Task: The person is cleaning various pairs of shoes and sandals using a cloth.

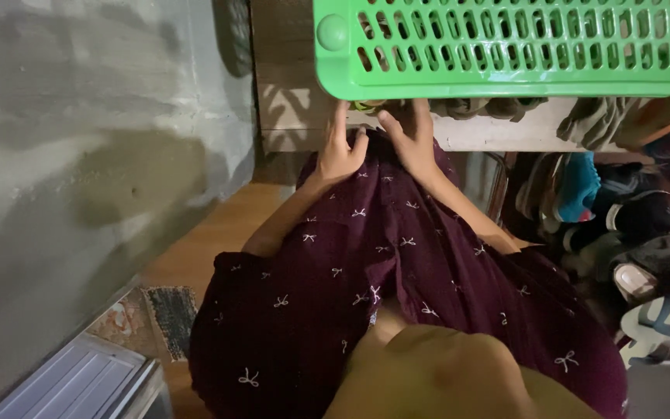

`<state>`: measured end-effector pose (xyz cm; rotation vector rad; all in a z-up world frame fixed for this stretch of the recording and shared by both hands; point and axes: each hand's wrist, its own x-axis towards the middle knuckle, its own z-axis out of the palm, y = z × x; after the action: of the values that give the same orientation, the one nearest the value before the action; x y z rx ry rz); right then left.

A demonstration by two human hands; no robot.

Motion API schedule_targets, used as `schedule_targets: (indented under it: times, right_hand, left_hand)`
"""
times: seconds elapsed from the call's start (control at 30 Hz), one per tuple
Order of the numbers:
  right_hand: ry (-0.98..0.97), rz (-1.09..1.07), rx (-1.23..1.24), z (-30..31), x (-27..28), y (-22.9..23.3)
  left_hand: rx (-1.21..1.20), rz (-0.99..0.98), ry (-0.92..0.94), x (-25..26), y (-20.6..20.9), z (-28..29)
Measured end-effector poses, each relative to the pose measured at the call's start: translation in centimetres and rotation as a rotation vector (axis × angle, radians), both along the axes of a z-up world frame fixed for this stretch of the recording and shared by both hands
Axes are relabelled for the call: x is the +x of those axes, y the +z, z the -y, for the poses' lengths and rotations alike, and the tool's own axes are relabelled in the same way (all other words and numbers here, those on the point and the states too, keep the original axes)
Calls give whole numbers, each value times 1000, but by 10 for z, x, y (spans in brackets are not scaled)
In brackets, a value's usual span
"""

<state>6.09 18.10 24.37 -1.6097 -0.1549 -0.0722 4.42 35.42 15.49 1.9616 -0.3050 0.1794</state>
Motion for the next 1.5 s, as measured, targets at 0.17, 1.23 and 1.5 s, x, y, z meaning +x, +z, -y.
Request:
schedule_targets:
  times: [0.17,1.23,1.5]
  right_hand:
    - [44,-106,116,0,-5,-1]
    - [-828,-60,-57,104,-196,4]
    - [-1055,-125,-82,201,-304,4]
  left_hand:
    - [71,45,20,-3,32,-1]
    - [192,22,-900,-40,87,148]
    - [149,-24,-1114,-121,76,274]
